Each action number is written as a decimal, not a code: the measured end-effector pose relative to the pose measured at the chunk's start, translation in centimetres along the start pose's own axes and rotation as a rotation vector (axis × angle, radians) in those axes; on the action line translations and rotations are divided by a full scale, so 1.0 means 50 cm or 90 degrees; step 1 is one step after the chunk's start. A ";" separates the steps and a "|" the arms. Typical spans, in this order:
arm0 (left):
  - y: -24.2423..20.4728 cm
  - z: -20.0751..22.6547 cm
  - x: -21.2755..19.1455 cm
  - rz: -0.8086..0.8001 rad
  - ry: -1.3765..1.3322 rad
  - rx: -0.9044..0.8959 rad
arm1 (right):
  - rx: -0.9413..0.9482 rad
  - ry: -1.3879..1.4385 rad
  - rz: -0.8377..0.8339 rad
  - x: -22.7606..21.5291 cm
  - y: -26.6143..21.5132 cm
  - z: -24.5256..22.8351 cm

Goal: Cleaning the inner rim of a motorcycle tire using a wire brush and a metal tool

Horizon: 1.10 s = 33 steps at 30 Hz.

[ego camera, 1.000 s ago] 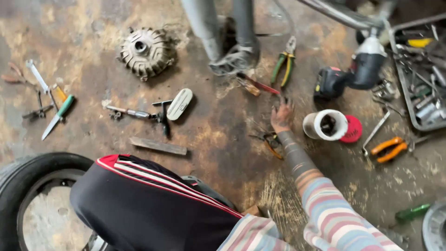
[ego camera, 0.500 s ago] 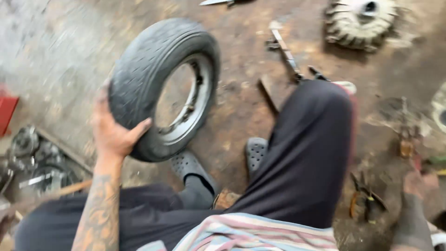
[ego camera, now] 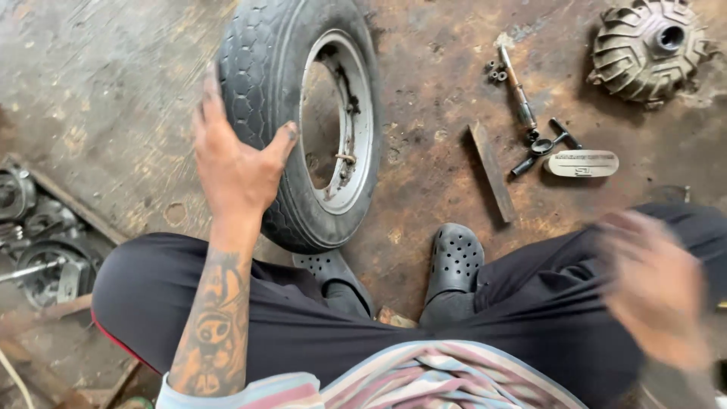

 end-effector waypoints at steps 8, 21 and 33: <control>-0.058 -0.067 -0.050 -0.004 -0.100 0.088 | -0.202 -0.644 -0.500 0.596 0.065 0.043; -0.163 -0.134 -0.072 0.014 -0.103 0.031 | -0.281 -0.683 -0.613 0.714 -0.027 0.081; -0.244 -0.063 -0.045 0.046 -0.070 0.060 | -0.789 -0.737 -0.306 0.693 -0.089 0.105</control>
Point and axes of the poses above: each hand's wrist, its own y-axis towards the middle knuckle, its own x-axis out of the palm, z = x × y, the point moved 4 cm from there along y, towards the middle knuckle, and after that the axes turned 11 degrees about -y, right-handed, at the moved point
